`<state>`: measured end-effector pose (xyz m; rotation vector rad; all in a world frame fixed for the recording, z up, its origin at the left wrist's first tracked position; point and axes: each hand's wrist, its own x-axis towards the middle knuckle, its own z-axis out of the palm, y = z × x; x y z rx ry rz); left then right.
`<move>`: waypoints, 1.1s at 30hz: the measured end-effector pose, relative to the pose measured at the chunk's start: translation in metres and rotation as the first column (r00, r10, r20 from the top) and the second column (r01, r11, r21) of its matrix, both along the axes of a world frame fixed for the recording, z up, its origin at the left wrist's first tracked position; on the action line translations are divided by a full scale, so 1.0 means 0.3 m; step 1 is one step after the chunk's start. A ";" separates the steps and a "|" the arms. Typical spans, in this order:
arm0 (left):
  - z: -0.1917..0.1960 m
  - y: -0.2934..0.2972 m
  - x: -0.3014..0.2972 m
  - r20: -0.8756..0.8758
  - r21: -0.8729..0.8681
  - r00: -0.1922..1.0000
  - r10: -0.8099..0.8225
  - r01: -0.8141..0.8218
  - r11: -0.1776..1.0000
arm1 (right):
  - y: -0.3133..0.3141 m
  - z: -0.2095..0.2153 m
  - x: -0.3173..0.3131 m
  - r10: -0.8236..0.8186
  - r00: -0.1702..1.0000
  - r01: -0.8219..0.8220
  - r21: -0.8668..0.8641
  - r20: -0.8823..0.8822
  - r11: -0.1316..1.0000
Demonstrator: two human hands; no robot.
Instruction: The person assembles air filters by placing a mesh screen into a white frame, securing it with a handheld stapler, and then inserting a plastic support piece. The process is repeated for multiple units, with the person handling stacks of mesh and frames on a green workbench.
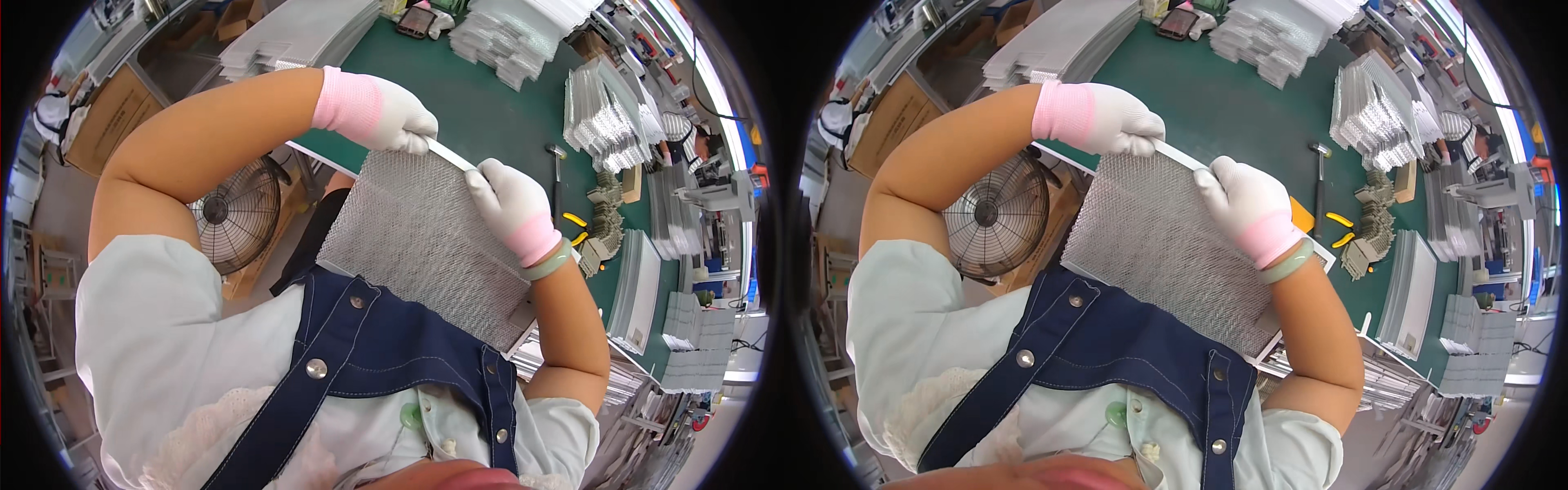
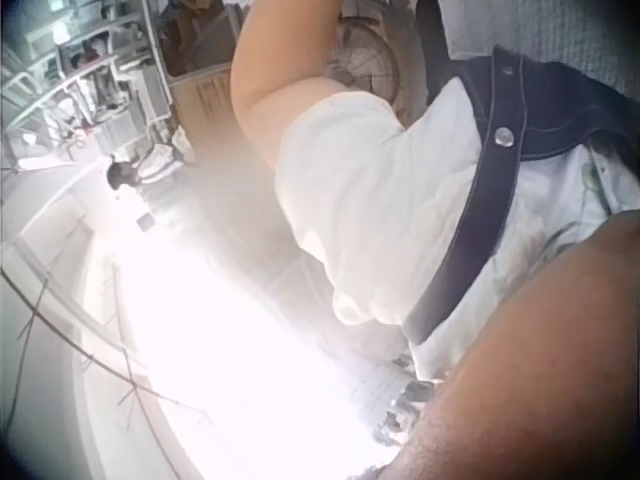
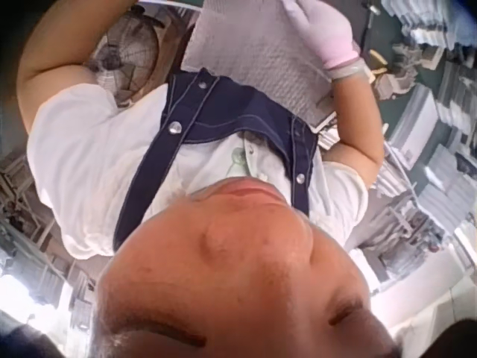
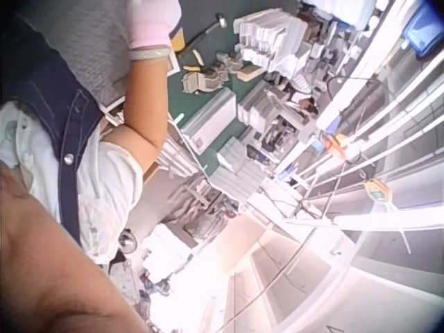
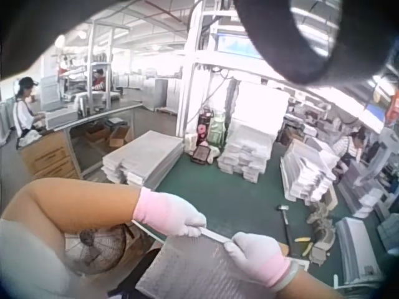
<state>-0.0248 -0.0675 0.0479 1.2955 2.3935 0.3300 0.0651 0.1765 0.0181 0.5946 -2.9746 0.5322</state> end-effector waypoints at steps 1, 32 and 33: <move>0.010 -0.006 0.015 -0.056 -0.025 0.998 0.001 -0.003 1.000 | -0.012 -0.016 0.001 -0.007 0.996 0.012 0.060 -0.089 0.998; -0.205 0.257 -0.132 0.332 0.781 0.943 0.004 -0.278 0.559 | 0.372 -0.240 -0.007 -0.160 0.946 0.307 -0.936 0.281 0.171; -0.288 0.237 -0.135 0.365 0.722 0.931 0.028 -0.302 0.622 | 0.384 -0.270 -0.020 -0.125 0.919 0.395 -0.856 0.375 0.335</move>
